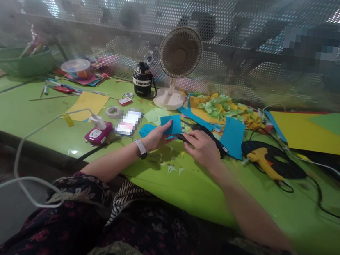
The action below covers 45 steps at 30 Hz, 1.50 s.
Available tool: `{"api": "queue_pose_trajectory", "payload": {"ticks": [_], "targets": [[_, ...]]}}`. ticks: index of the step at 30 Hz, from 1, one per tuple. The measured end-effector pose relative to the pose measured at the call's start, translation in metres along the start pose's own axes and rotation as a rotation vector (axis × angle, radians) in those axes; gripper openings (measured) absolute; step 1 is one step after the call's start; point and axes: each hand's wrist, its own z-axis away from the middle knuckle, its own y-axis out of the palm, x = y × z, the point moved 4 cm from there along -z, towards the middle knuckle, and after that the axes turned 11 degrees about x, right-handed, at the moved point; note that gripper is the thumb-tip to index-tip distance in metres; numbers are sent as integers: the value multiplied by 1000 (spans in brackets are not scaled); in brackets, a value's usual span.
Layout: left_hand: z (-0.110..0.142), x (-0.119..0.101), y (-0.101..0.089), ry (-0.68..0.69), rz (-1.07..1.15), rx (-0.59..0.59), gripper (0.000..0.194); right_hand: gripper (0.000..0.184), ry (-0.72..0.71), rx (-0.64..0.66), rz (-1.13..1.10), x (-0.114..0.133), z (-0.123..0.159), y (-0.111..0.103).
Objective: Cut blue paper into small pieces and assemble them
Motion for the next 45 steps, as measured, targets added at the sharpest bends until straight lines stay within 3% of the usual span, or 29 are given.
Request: {"api": "queue_pose_trajectory", "payload": {"ticks": [19, 31, 36, 39, 41, 43, 45], "targets": [[-3, 8, -1, -15, 50, -19, 41, 27, -23, 6, 20, 7, -1, 2], [-3, 9, -3, -63, 0, -4, 41, 29, -28, 71, -114, 1, -1, 1], [-1, -5, -6, -45, -11, -43, 36, 30, -59, 222, -204, 1, -2, 6], [-1, -20, -12, 54, -50, -151, 23, 31, -79, 405, -283, 7, -1, 9], [-1, -24, -16, 31, -141, -224, 21, 28, -82, 503, -308, 11, 0, 10], [0, -24, -18, -7, -293, -251, 26, 25, -43, 525, -359, 11, 0, 9], [0, -23, -17, -10, -461, -207, 30, 31, 86, 436, -461, 6, -3, 7]]}}
